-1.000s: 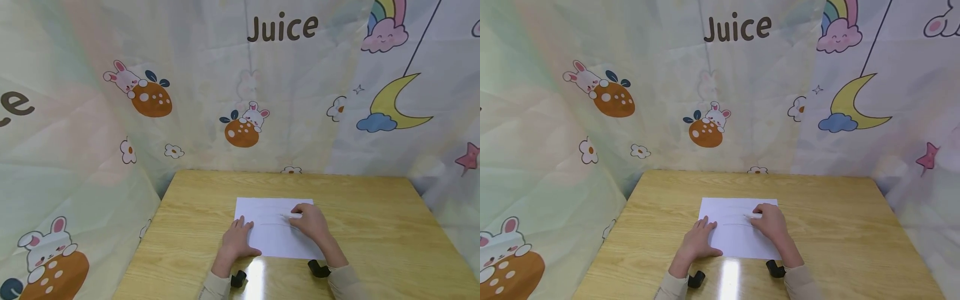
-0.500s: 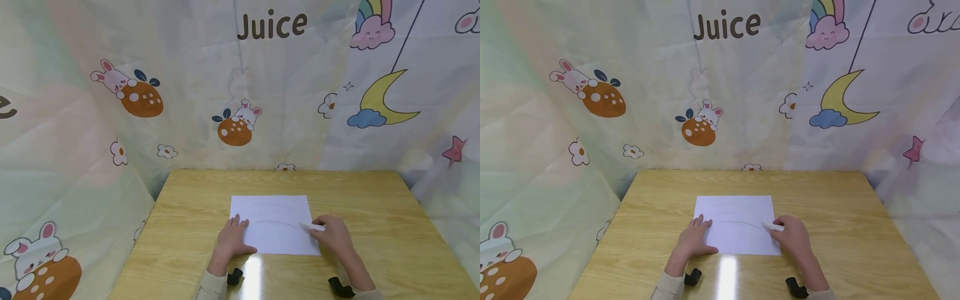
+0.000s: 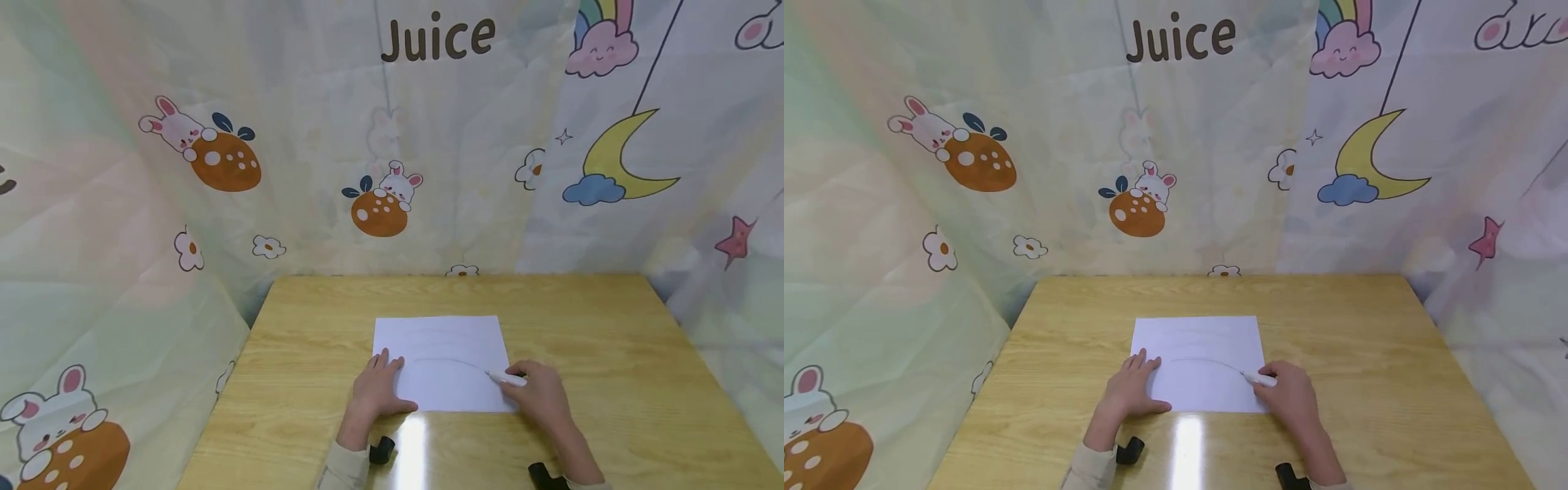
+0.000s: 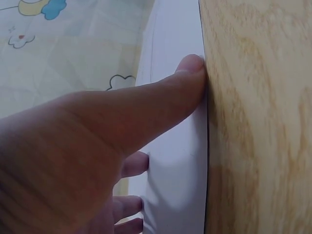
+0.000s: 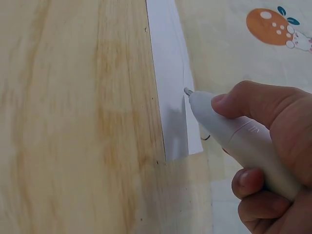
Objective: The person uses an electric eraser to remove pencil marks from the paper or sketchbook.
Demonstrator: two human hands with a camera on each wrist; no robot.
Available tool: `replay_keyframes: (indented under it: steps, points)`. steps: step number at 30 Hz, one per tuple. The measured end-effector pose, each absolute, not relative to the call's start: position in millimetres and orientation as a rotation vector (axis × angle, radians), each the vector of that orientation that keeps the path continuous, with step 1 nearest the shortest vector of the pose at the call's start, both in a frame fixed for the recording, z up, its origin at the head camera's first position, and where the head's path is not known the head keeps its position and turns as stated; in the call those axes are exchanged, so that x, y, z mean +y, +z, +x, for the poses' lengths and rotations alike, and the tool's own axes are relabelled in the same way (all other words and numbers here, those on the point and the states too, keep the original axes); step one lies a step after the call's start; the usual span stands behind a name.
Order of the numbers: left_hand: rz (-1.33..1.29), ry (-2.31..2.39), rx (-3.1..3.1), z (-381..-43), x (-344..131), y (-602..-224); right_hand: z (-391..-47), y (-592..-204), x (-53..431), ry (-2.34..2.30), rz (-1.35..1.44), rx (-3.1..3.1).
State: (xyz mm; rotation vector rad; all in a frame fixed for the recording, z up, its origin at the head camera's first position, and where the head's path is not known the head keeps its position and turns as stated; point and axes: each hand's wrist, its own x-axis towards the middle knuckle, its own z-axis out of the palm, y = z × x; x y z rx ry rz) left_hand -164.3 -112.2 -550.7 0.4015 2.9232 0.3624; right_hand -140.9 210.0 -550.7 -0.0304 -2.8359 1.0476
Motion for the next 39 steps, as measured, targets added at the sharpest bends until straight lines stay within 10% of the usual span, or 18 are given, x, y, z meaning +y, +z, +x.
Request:
replay_keyframes:
  steps: [39]
  points:
    - [0.358,0.339,2.947,-165,-107,-550,-147,-554,186,0.971,-0.091,-2.880]
